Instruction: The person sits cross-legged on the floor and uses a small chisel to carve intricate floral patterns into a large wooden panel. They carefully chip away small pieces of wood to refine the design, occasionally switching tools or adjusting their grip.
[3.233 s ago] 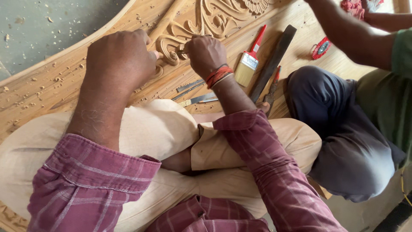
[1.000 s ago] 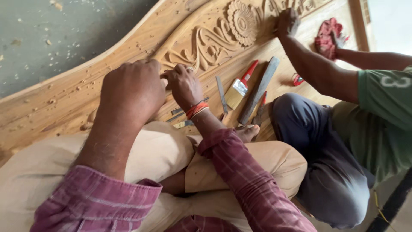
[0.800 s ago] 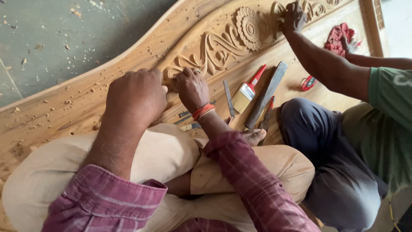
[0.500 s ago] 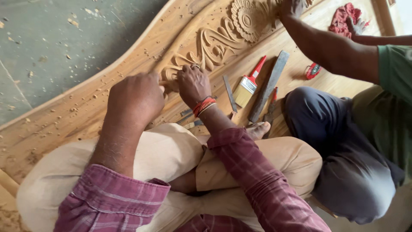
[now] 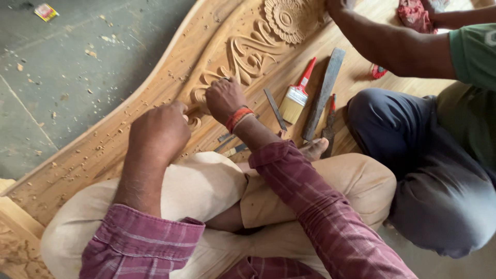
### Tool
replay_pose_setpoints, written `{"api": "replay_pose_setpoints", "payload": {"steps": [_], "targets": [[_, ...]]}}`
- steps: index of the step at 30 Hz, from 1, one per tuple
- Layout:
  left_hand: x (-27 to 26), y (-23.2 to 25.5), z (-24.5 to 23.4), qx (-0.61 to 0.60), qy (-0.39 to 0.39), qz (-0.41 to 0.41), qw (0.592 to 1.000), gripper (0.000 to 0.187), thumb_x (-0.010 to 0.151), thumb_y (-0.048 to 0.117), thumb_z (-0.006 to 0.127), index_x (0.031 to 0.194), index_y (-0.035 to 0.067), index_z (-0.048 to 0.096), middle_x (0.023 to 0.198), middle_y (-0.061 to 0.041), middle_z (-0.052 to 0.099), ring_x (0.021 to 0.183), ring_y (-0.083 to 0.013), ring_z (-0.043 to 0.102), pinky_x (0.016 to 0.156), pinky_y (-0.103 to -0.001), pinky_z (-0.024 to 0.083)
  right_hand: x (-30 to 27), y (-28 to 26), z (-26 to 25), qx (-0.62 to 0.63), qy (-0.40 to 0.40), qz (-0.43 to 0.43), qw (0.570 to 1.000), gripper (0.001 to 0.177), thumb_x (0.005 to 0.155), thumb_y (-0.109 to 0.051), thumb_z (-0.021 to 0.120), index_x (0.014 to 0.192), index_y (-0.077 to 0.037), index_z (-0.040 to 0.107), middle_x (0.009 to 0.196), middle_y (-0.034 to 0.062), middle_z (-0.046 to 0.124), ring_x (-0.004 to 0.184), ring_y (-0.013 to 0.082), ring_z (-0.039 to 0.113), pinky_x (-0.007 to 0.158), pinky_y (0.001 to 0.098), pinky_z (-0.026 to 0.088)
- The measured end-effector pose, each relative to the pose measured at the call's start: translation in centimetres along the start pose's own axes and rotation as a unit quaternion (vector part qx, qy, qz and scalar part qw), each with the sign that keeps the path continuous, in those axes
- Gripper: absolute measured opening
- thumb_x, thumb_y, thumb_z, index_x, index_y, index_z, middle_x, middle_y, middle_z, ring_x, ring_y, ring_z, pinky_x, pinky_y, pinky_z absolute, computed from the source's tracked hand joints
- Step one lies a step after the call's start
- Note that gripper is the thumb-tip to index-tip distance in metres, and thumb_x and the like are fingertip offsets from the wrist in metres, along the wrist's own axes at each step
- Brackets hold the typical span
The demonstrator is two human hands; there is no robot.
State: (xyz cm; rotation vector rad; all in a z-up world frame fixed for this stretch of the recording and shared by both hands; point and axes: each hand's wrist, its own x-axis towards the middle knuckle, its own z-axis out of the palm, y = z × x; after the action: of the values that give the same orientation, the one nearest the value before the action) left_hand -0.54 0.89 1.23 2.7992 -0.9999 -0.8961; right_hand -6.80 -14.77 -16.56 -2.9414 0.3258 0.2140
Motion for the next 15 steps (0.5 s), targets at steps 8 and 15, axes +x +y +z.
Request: {"api": "replay_pose_setpoints", "payload": {"steps": [8,15], "targets": [[1.0,0.4,0.5,-0.019,0.038,0.028,0.999,0.032,0.094,0.014,0.052,0.121,0.014,0.069,0.112,-0.016,0.074,0.103,-0.036,0.07,0.09,-0.052,0.053,-1.5,0.8,1.4,0.102,0.163,-0.054,0.98,0.012,0.088,-0.011,0.063,0.091,-0.014,0.075,0.096,0.0065,0.065,0.095,0.026,0.063,0.085,0.0415,0.047],[0.4,0.0,-0.1,0.005,-0.001,0.007,1.0,0.028,0.098,0.019,0.054,0.12,0.01,0.069,0.114,-0.016,0.073,0.106,-0.0343,0.07,0.093,-0.049,0.053,-1.0,-1.6,1.3,0.118,0.087,0.089,0.985,0.027,0.084,-0.038,0.073,0.083,-0.012,0.075,0.094,0.0103,0.066,0.093,0.029,0.064,0.086,0.0446,0.049]]}}
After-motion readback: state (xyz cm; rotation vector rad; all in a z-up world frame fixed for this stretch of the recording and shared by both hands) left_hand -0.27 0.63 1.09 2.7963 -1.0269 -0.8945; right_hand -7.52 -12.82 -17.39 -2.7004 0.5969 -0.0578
